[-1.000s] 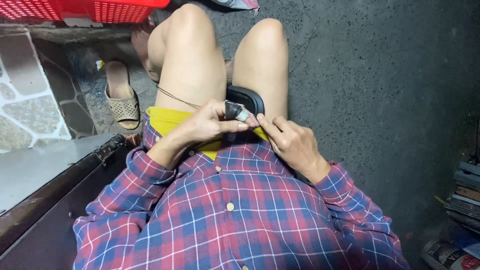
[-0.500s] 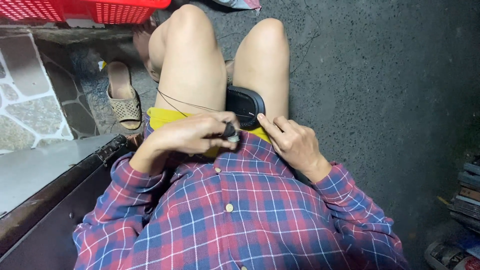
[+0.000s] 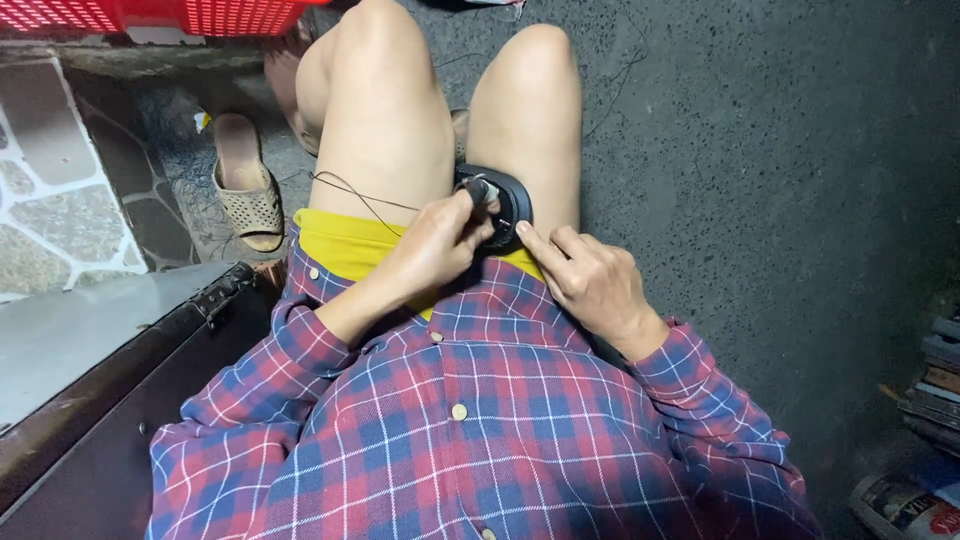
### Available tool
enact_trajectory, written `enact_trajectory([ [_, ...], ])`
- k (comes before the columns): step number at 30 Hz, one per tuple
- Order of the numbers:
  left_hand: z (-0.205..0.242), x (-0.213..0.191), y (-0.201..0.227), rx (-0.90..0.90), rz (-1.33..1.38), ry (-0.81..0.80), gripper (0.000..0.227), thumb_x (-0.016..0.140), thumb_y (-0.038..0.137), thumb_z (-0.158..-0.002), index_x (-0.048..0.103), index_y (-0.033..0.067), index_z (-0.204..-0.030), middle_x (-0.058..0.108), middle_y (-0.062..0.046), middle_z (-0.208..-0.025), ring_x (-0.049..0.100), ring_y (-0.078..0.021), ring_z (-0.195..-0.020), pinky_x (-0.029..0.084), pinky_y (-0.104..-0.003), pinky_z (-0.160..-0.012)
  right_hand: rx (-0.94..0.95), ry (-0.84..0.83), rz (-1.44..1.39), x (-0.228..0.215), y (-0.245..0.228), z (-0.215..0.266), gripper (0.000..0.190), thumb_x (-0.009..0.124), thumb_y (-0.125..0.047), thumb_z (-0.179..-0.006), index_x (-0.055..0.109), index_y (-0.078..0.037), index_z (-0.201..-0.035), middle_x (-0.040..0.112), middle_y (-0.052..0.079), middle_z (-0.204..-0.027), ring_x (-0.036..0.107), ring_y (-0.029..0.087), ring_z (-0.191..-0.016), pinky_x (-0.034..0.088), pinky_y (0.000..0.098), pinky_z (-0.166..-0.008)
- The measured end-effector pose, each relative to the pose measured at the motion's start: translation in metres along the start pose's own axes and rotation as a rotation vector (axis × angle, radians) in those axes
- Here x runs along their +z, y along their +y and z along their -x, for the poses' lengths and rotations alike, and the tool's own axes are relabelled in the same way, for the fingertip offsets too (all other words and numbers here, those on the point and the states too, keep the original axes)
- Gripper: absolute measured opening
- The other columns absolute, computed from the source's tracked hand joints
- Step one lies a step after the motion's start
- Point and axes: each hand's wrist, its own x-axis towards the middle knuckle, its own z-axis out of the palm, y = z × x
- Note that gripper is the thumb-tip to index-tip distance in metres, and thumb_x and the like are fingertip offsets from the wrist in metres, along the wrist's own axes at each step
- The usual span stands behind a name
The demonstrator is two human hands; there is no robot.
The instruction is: Hand-stitching the sole of a black sandal using a specialized needle and thread.
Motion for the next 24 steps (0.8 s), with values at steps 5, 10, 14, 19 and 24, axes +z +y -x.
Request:
enact_trajectory([
  [5, 0.005, -0.008, -0.016, -0.183, 0.517, -0.164, 0.036, 0.066, 0.004, -0.084, 0.051, 0.0073, -0.116, 0.064, -0.002, -0.078, 0.062, -0.0174, -0.075, 0.052, -0.031, -0.071, 0.001, -0.025, -0.084, -0.015, -0.003, -0.01, 0.031, 0.048, -0.029, -0.095, 0.063, -0.029, -0.122, 0.05, -0.003, -0.076, 0.061, 0.015, -0.062, 0.051, 0.0257, -0.051],
  [10, -0.002, 0.003, -0.027, -0.252, 0.693, -0.201, 0.035, 0.062, -0.003, -0.084, 0.045, 0.0027, -0.114, 0.063, -0.007, -0.077, 0.059, -0.014, -0.068, 0.051, -0.023, -0.055, 0.016, -0.238, -0.119, -0.054, 0.002, -0.021, 0.036, 0.051, -0.028, -0.09, 0.06, -0.036, -0.125, 0.052, -0.001, -0.071, 0.063, 0.019, -0.057, 0.052, 0.0319, -0.049],
  [14, -0.02, 0.011, -0.031, -0.26, 0.687, -0.175, 0.034, 0.061, -0.005, -0.082, 0.047, 0.0036, -0.111, 0.064, -0.008, -0.074, 0.06, -0.0138, -0.064, 0.051, -0.022, -0.051, 0.152, -0.489, -0.174, -0.1, 0.038, -0.009, 0.047, 0.05, -0.024, -0.088, 0.052, -0.041, -0.133, 0.06, 0.004, -0.069, 0.066, 0.029, -0.059, 0.054, 0.0407, -0.052],
  [19, -0.009, -0.027, 0.015, -0.002, -0.061, -0.001, 0.029, 0.071, 0.008, -0.073, 0.055, 0.0091, -0.097, 0.065, -0.009, -0.092, 0.059, -0.0236, -0.083, 0.047, -0.036, -0.069, 0.267, -0.474, -0.336, -0.089, 0.037, -0.002, 0.036, 0.052, -0.023, -0.091, 0.059, -0.031, -0.126, 0.068, 0.006, -0.074, 0.068, 0.031, -0.062, 0.054, 0.0378, -0.055],
  [24, 0.022, -0.021, 0.011, 0.247, -0.423, -0.034, 0.032, 0.077, 0.009, -0.061, 0.058, 0.0038, -0.085, 0.062, -0.016, -0.101, 0.057, -0.032, -0.094, 0.048, -0.043, -0.072, 0.438, -0.14, -0.734, -0.02, 0.015, 0.02, 0.032, 0.077, -0.018, -0.077, 0.069, -0.016, -0.108, 0.069, 0.007, -0.069, 0.068, 0.027, -0.063, 0.054, 0.0339, -0.056],
])
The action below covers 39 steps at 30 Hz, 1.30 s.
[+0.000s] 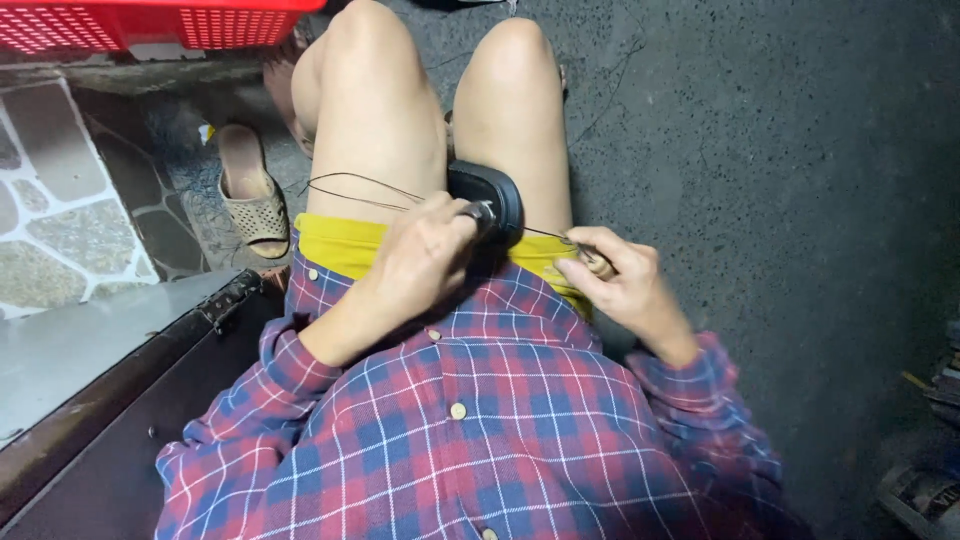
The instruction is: Hand-stitching the sole of a black sandal using a specialized needle and thread.
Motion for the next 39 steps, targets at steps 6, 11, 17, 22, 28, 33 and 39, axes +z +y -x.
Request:
enact_trajectory([
  [6, -0.004, 0.013, 0.005, -0.04, -0.071, 0.027, 0.006, 0.059, 0.006, -0.073, 0.057, 0.0116, -0.075, 0.059, -0.005, -0.077, 0.057, -0.0226, -0.082, 0.048, -0.032, -0.059, 0.084, 0.337, -0.352, 0.036, -0.008, -0.011, 0.02, 0.08, -0.01, -0.076, 0.073, -0.015, -0.094, 0.063, -0.001, -0.057, 0.055, 0.007, -0.048, 0.045, 0.0208, -0.044],
  [11, -0.017, -0.022, 0.027, -0.456, 0.566, -0.151, 0.029, 0.066, 0.031, -0.085, 0.065, 0.0041, -0.077, 0.068, -0.02, -0.073, 0.065, -0.0436, -0.081, 0.049, -0.047, -0.067, -0.073, 0.309, -0.443, 0.036, -0.026, -0.013, 0.013, 0.077, -0.004, -0.072, 0.076, -0.013, -0.082, 0.064, 0.004, -0.059, 0.056, 0.01, -0.052, 0.046, 0.026, -0.047],
  [17, -0.021, 0.021, 0.005, -0.509, 0.628, -0.154, 0.022, 0.072, 0.035, -0.076, 0.068, 0.0132, -0.072, 0.069, -0.008, -0.067, 0.069, -0.0308, -0.075, 0.052, -0.039, -0.065, -0.319, 0.224, -0.401, 0.043, -0.036, -0.018, 0.013, 0.073, 0.002, -0.073, 0.073, -0.008, -0.081, 0.058, 0.007, -0.061, 0.056, 0.02, -0.049, 0.046, 0.0297, -0.045],
  [22, -0.014, 0.017, -0.001, -0.59, 0.918, -0.144, 0.016, 0.068, 0.021, -0.083, 0.066, 0.0061, -0.086, 0.065, -0.006, -0.06, 0.062, -0.0132, -0.053, 0.052, -0.027, -0.045, -0.218, 0.051, -0.018, 0.018, -0.041, -0.013, 0.01, 0.061, -0.012, -0.088, 0.066, -0.009, -0.097, 0.064, 0.014, -0.073, 0.065, 0.036, -0.061, 0.05, 0.0426, -0.05],
  [28, -0.015, 0.003, 0.007, -0.583, 1.189, -0.141, 0.012, 0.061, 0.014, -0.089, 0.057, 0.0025, -0.088, 0.068, -0.017, -0.06, 0.065, -0.017, -0.047, 0.051, -0.024, -0.039, -0.122, -0.1, 0.244, 0.02, -0.047, -0.013, 0.019, 0.046, -0.022, -0.098, 0.059, -0.014, -0.109, 0.067, 0.015, -0.082, 0.067, 0.038, -0.069, 0.053, 0.0472, -0.057],
  [33, -0.011, 0.007, -0.002, -0.587, 1.23, -0.11, 0.01, 0.06, 0.009, -0.087, 0.058, 0.0009, -0.092, 0.066, -0.017, -0.06, 0.064, -0.0156, -0.046, 0.049, -0.023, -0.037, 0.016, -0.16, -0.378, -0.008, -0.029, -0.019, 0.023, 0.052, -0.008, -0.093, 0.065, -0.004, -0.111, 0.07, 0.021, -0.101, 0.067, 0.035, -0.095, 0.05, 0.044, -0.086],
  [39, -0.015, -0.027, 0.012, -0.389, 1.1, 0.171, 0.01, 0.06, 0.013, -0.093, 0.06, 0.0097, -0.084, 0.052, 0.002, -0.064, 0.051, -0.0058, -0.046, 0.045, -0.018, -0.04, 0.181, 0.335, -1.411, -0.126, 0.085, 0.004, 0.015, 0.044, -0.023, -0.105, 0.053, -0.015, -0.114, 0.055, -0.003, -0.073, 0.044, 0.001, -0.049, 0.037, 0.0118, -0.041],
])
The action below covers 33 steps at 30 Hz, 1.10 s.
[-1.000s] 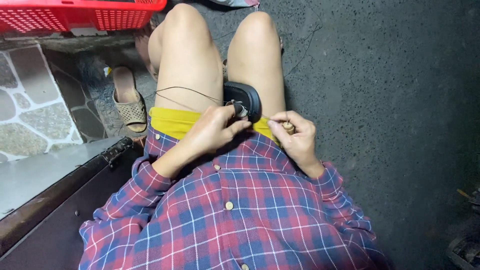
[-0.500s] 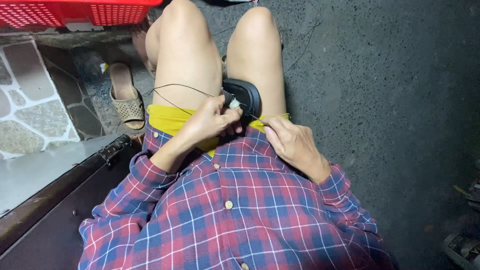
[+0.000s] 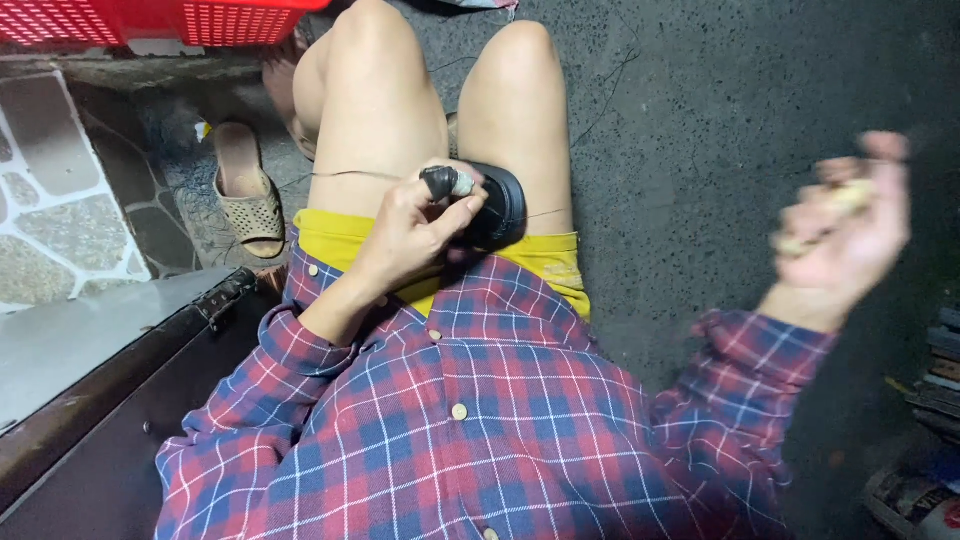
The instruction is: Hand-stitching the sole of a black sandal using a specialized needle and thread.
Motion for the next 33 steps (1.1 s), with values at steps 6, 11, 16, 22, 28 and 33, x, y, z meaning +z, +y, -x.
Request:
enact_trajectory([
  [6, -0.007, -0.006, -0.063, 0.597, -0.779, -0.046, 0.027, 0.063, -0.005, -0.081, 0.06, -0.0123, -0.107, 0.061, -0.025, -0.114, 0.061, -0.0397, -0.102, 0.053, -0.045, -0.09, -0.474, 0.674, 0.414, 0.07, 0.032, 0.001, 0.044, 0.052, -0.053, -0.081, 0.06, -0.021, -0.11, 0.064, 0.007, -0.095, 0.046, 0.008, -0.042, 0.028, 0.0182, -0.035],
  [11, -0.009, -0.006, -0.065, 0.342, -0.792, -0.144, 0.015, 0.059, -0.006, -0.072, 0.046, -0.0059, -0.064, 0.051, -0.014, -0.085, 0.052, -0.0336, -0.065, 0.041, -0.045, -0.048, -0.427, -0.429, 1.312, 0.127, 0.118, 0.015, 0.037, 0.065, -0.011, -0.088, 0.055, 0.003, -0.121, 0.058, 0.024, -0.12, 0.06, 0.034, -0.109, 0.05, 0.042, -0.101],
  [16, -0.011, -0.004, -0.03, -0.002, 0.157, -0.157, 0.011, 0.07, 0.008, -0.084, 0.064, 0.0055, -0.093, 0.06, -0.002, -0.092, 0.057, -0.0117, -0.083, 0.044, -0.023, -0.077, -0.367, -0.462, 1.388, 0.133, 0.126, 0.001, 0.013, 0.069, -0.012, -0.087, 0.063, -0.002, -0.094, 0.062, 0.005, -0.073, 0.054, 0.015, -0.058, 0.047, 0.03, -0.054],
  [22, -0.048, -0.011, 0.007, 0.024, 0.92, -0.135, 0.016, 0.065, 0.019, -0.089, 0.054, 0.0075, -0.087, 0.057, -0.007, -0.083, 0.055, -0.0208, -0.078, 0.047, -0.037, -0.079, 0.306, -0.414, 1.019, 0.146, 0.112, -0.017, 0.006, 0.071, -0.013, -0.083, 0.069, -0.008, -0.081, 0.066, -0.001, -0.072, 0.055, 0.005, -0.06, 0.046, 0.0191, -0.057],
  [28, -0.121, 0.008, -0.008, -0.006, 0.721, 0.029, 0.013, 0.062, 0.018, -0.089, 0.055, 0.008, -0.084, 0.045, 0.002, -0.056, 0.033, -0.0044, -0.04, 0.023, -0.018, -0.033, 0.452, -0.362, 0.789, 0.162, 0.112, -0.016, 0.008, 0.069, -0.01, -0.085, 0.068, -0.005, -0.079, 0.058, -0.001, -0.053, 0.044, 0.002, -0.04, 0.031, 0.0153, -0.035],
  [33, -0.143, 0.012, -0.02, -0.074, 0.771, 0.111, 0.018, 0.065, 0.021, -0.086, 0.057, 0.0067, -0.079, 0.042, 0.003, -0.05, 0.032, -0.0031, -0.037, 0.016, -0.019, -0.029, 0.4, -0.299, 0.891, 0.163, 0.117, -0.016, 0.009, 0.07, -0.01, -0.085, 0.067, -0.008, -0.076, 0.053, -0.005, -0.051, 0.04, 0.001, -0.041, 0.027, 0.0171, -0.037],
])
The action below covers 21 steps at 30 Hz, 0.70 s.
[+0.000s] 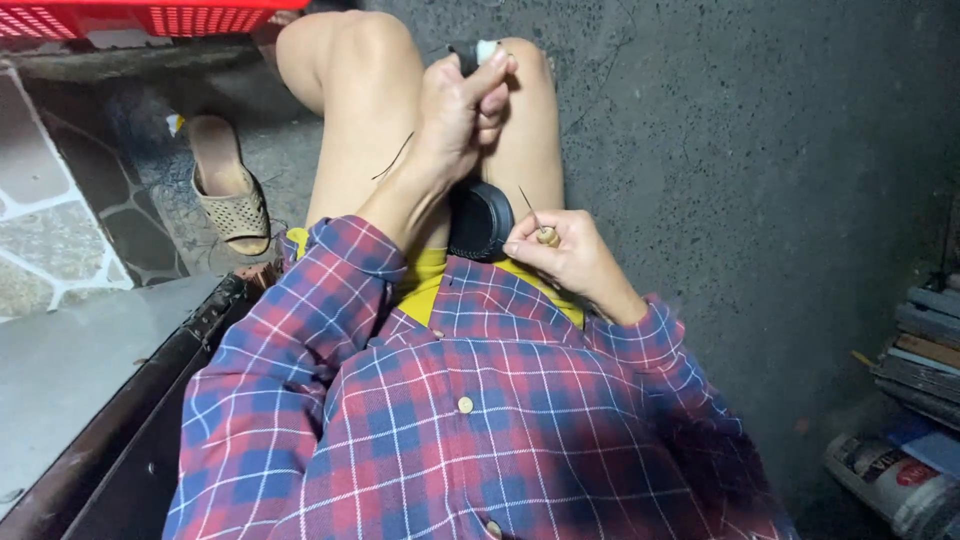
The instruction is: Hand-stitching the sole of a black sandal using a specialized needle and thread.
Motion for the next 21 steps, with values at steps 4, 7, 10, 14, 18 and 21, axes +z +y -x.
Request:
enact_trajectory([
  [4, 0.022, -0.005, 0.026, 0.029, -0.138, -0.08, 0.018, 0.061, 0.023, -0.09, 0.057, 0.0067, -0.084, 0.048, 0.0, -0.054, 0.034, -0.002, -0.038, 0.021, -0.016, -0.031, 0.042, -0.025, -0.03, -0.002, -0.006, 0.003, 0.01, 0.071, -0.009, -0.084, 0.068, -0.006, -0.076, 0.053, -0.003, -0.05, 0.039, 0.001, -0.04, 0.027, 0.0164, -0.036],
  [7, 0.055, -0.003, 0.054, 0.095, -0.456, -0.4, 0.014, 0.064, 0.02, -0.091, 0.063, 0.0068, -0.087, 0.06, -0.003, -0.069, 0.046, -0.0049, -0.056, 0.04, -0.022, -0.051, 0.047, -0.077, -0.3, -0.003, -0.002, 0.009, 0.003, 0.067, 0.001, -0.081, 0.065, 0.004, -0.08, 0.049, 0.002, -0.044, 0.038, 0.003, -0.031, 0.028, 0.016, -0.029],
  [10, 0.087, -0.006, 0.046, 0.089, -0.686, -0.749, 0.009, 0.067, 0.012, -0.089, 0.068, 0.0034, -0.088, 0.064, -0.011, -0.087, 0.058, -0.0155, -0.075, 0.056, -0.032, -0.064, -0.02, -0.081, -0.523, -0.009, 0.008, 0.016, 0.008, 0.062, 0.009, -0.079, 0.062, 0.008, -0.087, 0.043, 0.006, -0.042, 0.037, 0.004, -0.029, 0.03, 0.0167, -0.027],
  [14, 0.105, -0.017, 0.04, -0.03, -0.645, -0.85, 0.009, 0.067, 0.011, -0.088, 0.069, 0.0031, -0.084, 0.06, -0.008, -0.087, 0.059, -0.0154, -0.076, 0.058, -0.031, -0.058, -0.396, 0.031, -0.233, -0.019, 0.001, 0.016, 0.033, 0.047, -0.021, -0.097, 0.06, 0.007, -0.109, 0.06, 0.02, -0.082, 0.05, 0.01, -0.037, 0.037, 0.021, -0.03],
  [18, 0.11, -0.097, 0.083, 0.093, -0.521, -0.492, 0.015, 0.063, 0.013, -0.094, 0.067, 0.0025, -0.083, 0.061, -0.012, -0.083, 0.062, -0.0201, -0.07, 0.059, -0.032, -0.059, -0.681, 0.236, 0.43, -0.036, 0.027, 0.037, 0.034, 0.046, -0.011, -0.098, 0.059, 0.001, -0.127, 0.057, 0.02, -0.113, 0.059, 0.033, -0.103, 0.047, 0.0407, -0.09],
  [21, 0.111, -0.162, 0.126, 0.276, -0.335, 0.066, 0.026, 0.058, 0.017, -0.102, 0.063, 0.0016, -0.082, 0.062, -0.019, -0.078, 0.068, -0.0272, -0.062, 0.061, -0.034, -0.061, -0.554, 0.19, 0.586, -0.03, 0.044, 0.043, 0.04, 0.055, -0.008, -0.092, 0.059, -0.012, -0.132, 0.064, 0.015, -0.088, 0.065, 0.033, -0.072, 0.052, 0.0391, -0.062],
])
